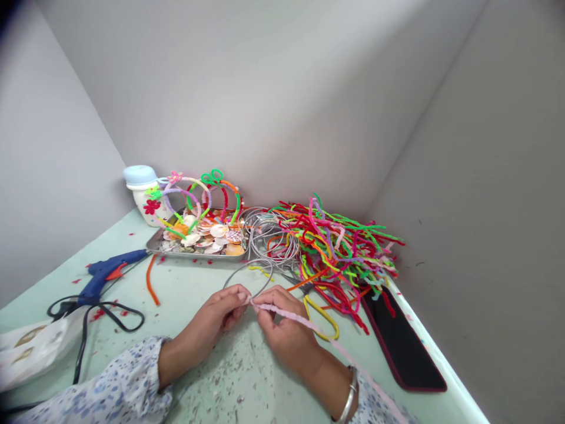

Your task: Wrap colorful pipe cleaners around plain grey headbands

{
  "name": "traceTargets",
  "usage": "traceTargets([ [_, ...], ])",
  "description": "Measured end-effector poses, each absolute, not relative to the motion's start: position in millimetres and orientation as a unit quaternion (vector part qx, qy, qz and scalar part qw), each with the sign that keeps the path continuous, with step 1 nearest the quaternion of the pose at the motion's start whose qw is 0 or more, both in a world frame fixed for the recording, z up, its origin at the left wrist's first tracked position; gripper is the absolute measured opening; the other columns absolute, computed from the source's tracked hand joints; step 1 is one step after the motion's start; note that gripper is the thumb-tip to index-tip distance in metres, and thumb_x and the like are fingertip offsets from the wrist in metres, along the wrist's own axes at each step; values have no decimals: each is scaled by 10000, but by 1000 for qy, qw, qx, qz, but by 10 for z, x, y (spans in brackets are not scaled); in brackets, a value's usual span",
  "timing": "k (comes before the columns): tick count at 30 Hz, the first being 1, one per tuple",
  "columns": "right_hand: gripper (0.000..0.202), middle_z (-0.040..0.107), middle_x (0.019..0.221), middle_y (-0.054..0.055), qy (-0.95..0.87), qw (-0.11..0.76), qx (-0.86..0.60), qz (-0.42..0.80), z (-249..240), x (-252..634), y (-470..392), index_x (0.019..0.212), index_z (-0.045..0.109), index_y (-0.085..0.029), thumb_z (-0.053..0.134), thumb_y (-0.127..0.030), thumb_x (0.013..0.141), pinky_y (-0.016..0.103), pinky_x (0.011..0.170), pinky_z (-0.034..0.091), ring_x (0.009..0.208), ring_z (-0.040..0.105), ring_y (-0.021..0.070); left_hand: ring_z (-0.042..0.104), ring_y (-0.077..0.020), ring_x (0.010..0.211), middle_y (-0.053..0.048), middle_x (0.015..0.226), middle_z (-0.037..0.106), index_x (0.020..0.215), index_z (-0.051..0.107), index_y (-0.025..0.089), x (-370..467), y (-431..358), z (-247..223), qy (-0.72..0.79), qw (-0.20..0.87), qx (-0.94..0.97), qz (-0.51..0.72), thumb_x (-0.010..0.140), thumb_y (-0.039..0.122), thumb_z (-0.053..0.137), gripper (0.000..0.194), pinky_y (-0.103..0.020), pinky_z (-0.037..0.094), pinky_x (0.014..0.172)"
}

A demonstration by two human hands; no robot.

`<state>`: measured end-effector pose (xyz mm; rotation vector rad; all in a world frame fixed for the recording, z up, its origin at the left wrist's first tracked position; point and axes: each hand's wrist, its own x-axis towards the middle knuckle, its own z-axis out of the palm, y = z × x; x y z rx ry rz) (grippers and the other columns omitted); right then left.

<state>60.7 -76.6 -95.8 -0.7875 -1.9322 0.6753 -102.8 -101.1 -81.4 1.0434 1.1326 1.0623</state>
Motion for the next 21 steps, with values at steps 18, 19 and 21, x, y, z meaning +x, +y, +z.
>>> traceTargets([
  [18, 106, 635, 816, 18, -785, 439, -331, 285, -925, 609, -792, 867, 633, -206, 562, -129, 846, 276, 683, 481, 772, 608, 153, 207, -73, 473, 93, 497, 305, 657, 488, 171, -1023, -1007, -836, 535, 560, 462, 432, 797, 409, 563, 286, -220, 172, 464],
  [19, 105, 636, 815, 17, -786, 438, -330, 284, -923, 610, -791, 865, 634, -208, 560, -134, 851, 276, 685, 483, 771, 609, 152, 218, -76, 482, 90, 506, 314, 655, 495, 169, -1021, -1005, -844, 537, 549, 470, 435, 795, 406, 560, 283, -218, 189, 472],
  [21, 115, 637, 810, 15, -791, 436, -329, 277, -925, 611, -787, 866, 637, -214, 552, -138, 859, 279, 689, 487, 766, 610, 153, 274, -85, 518, 74, 542, 358, 655, 515, 162, -1018, -999, -856, 539, 523, 491, 441, 789, 390, 555, 268, -216, 234, 502],
])
